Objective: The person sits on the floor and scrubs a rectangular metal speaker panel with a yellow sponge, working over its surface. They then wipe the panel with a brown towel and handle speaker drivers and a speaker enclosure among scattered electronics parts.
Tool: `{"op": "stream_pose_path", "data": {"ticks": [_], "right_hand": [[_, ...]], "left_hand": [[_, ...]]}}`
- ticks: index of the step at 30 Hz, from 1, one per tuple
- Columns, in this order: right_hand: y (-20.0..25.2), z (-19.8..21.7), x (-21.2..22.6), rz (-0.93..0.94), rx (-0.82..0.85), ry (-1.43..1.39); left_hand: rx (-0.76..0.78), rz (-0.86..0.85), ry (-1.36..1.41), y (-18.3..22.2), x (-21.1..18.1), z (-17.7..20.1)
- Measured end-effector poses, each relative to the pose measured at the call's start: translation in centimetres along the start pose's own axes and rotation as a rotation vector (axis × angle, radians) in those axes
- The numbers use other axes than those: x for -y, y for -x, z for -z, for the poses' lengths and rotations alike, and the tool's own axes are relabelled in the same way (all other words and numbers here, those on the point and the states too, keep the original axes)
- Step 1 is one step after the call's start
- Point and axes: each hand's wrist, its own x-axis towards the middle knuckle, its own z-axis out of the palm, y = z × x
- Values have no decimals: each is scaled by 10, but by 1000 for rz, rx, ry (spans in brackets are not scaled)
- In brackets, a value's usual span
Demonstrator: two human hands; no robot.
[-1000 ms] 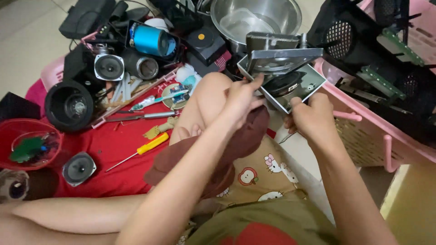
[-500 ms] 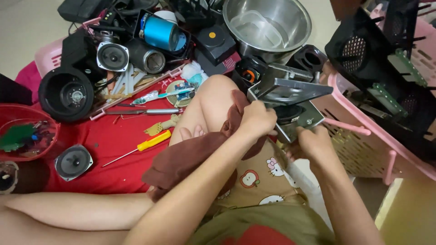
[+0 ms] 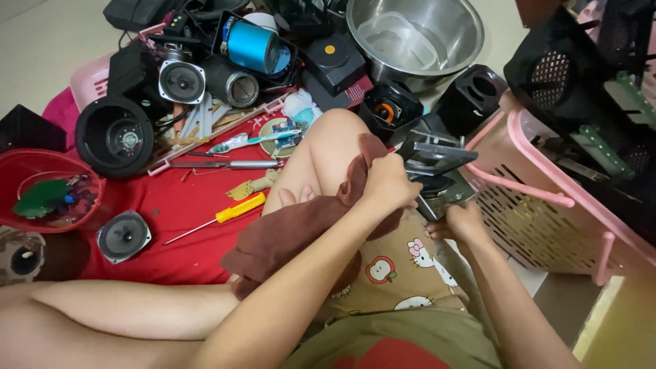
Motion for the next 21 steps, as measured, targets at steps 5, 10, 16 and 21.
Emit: {"op": "stream_pose_path", "data": {"ticks": [5, 10, 16, 21], "right_hand": [[26, 4, 25, 52, -46, 471], [78, -2, 95, 257, -10, 936], [88, -64, 116, 465, 378, 36], [58, -92, 92, 384, 267, -236]], "left_hand": [[94, -72, 414, 18, 12, 16], [107, -72, 925, 20, 35, 31], [-92, -209, 734, -4, 72, 9], [-191, -116, 594, 8, 58, 30]]}}
